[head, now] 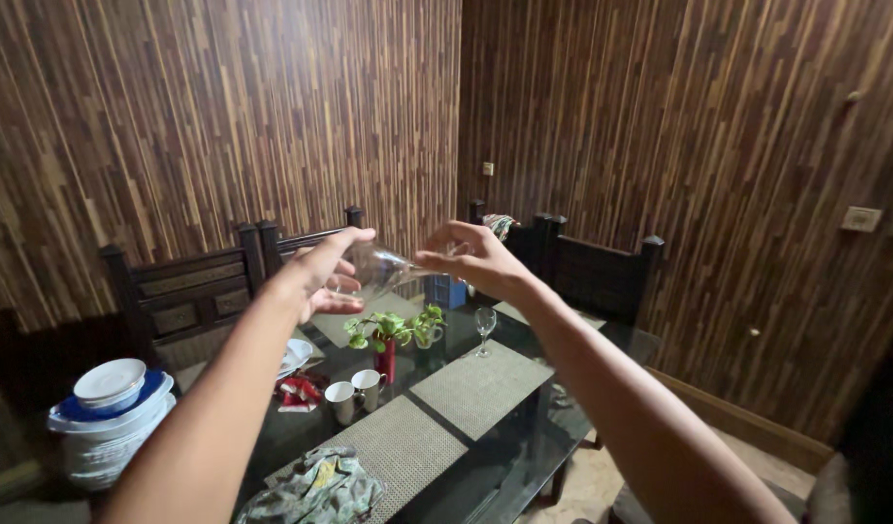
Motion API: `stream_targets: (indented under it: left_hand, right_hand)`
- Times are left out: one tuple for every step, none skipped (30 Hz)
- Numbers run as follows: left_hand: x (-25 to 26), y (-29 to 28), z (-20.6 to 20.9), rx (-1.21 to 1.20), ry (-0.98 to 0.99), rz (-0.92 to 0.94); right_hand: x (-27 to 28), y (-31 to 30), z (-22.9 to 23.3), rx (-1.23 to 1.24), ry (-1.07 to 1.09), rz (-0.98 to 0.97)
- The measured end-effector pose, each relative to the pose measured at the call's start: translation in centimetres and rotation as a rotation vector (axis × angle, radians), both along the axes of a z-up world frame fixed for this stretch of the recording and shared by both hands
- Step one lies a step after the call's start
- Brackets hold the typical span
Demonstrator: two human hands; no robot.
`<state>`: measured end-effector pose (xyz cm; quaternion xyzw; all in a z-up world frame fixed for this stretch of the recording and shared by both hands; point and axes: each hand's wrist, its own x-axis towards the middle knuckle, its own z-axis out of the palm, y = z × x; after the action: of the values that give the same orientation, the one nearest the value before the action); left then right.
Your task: The person takes several cups, wine glasses, and a glass jar from a glass-fronted cabinet and places them on a dining table. The person handles the items one at a time, moving them from the cabinet to the table.
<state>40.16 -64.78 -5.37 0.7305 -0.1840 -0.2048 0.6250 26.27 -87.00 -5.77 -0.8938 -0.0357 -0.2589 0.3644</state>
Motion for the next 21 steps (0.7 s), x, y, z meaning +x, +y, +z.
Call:
stream_targets:
  left_hand:
    - [0.4,-0.7,-0.4,-0.024,-0.017,0.009]
    - [0.9,-1.5,-0.9,-0.047,-0.034,0.019]
    - [1.5,-2.3,-1.2,-0.075,-0.058,-0.006]
    - [2.2,-3.3,-1.4,-0.103,-0.082,-0.032]
    - [2.9,-4.2,-1.9,-0.133,-0.107,-0.054]
    - [3.6,-5.4,-2.4,-0.119,-0.180,-0.019]
    - [4.6,-6.9,-2.5,-0.107,-0.260,0.016]
    - [5.7,-8.4,-2.6,-0.094,-0.340,0.050]
    - [6.5,-10.2,-2.9,-0.169,-0.468,0.033]
    - [7.2,-12.4,-3.2,-0.244,-0.597,0.014]
    - [7.9,-13.8,-3.4,-0.312,-0.725,-0.003]
    - [8.5,-14.8,-3.8,-0.239,-0.832,0.054]
    - [8.9,-15.8,-4.0,-0.169,-0.946,0.113]
    - [9.2,-16.9,-4.0,-0.097,-1.058,0.172]
    - [9.2,-18.1,-4.3,-0.129,-1.004,0.154]
    - [9.1,-19.2,-4.4,-0.160,-0.950,0.136]
    - [9.1,-20.3,-4.2,-0.198,-0.903,0.118]
    - [9.0,-21.2,-4.3,-0.253,-0.848,0.061]
    - [8.8,-22.1,-4.4,-0.309,-0.791,0.002]
    - [8.7,-23.1,-4.5,-0.364,-0.732,-0.057]
    - [8.8,-24.0,-4.7,-0.388,-0.736,-0.078]
  right_hand:
    - [0.2,-0.8,-0.4,-0.022,0.024,0.049]
    - [0.5,-1.6,-0.8,-0.019,0.037,0.090]
    - [0.8,-2.4,-1.0,-0.016,0.051,0.132]
    - [1.2,-3.2,-1.3,-0.012,0.065,0.174]
    - [1.6,-3.7,-1.7,-0.015,0.100,0.166]
    - [2.0,-4.3,-2.2,-0.017,0.134,0.159]
    - [2.8,-5.0,-2.2,-0.023,0.162,0.152]
    - [3.5,-5.6,-2.3,-0.054,0.133,0.152]
    - [4.1,-6.2,-2.8,-0.086,0.107,0.149]
    - [4.6,-7.0,-3.1,-0.117,0.080,0.147]
    - [5.3,-7.9,-3.2,-0.102,0.098,0.136]
    - [6.1,-8.8,-3.1,-0.088,0.115,0.126]
    - [7.0,-9.8,-2.8,-0.081,0.125,0.114]
    - [8.0,-10.7,-2.4,0.011,0.066,0.205]
    - [8.6,-11.6,-2.6,0.110,0.023,0.294]
    - [9.0,-12.5,-2.9,0.211,-0.020,0.381]
    - [9.3,-13.4,-3.0,0.178,-0.009,0.341]
    - [9.5,-14.3,-3.2,0.144,0.001,0.301]
    - [9.4,-15.4,-3.2,0.110,0.013,0.257]
    - [9.4,-16.4,-3.1,0.122,0.028,0.258]
    - [9.5,-17.2,-3.2,0.136,0.042,0.259]
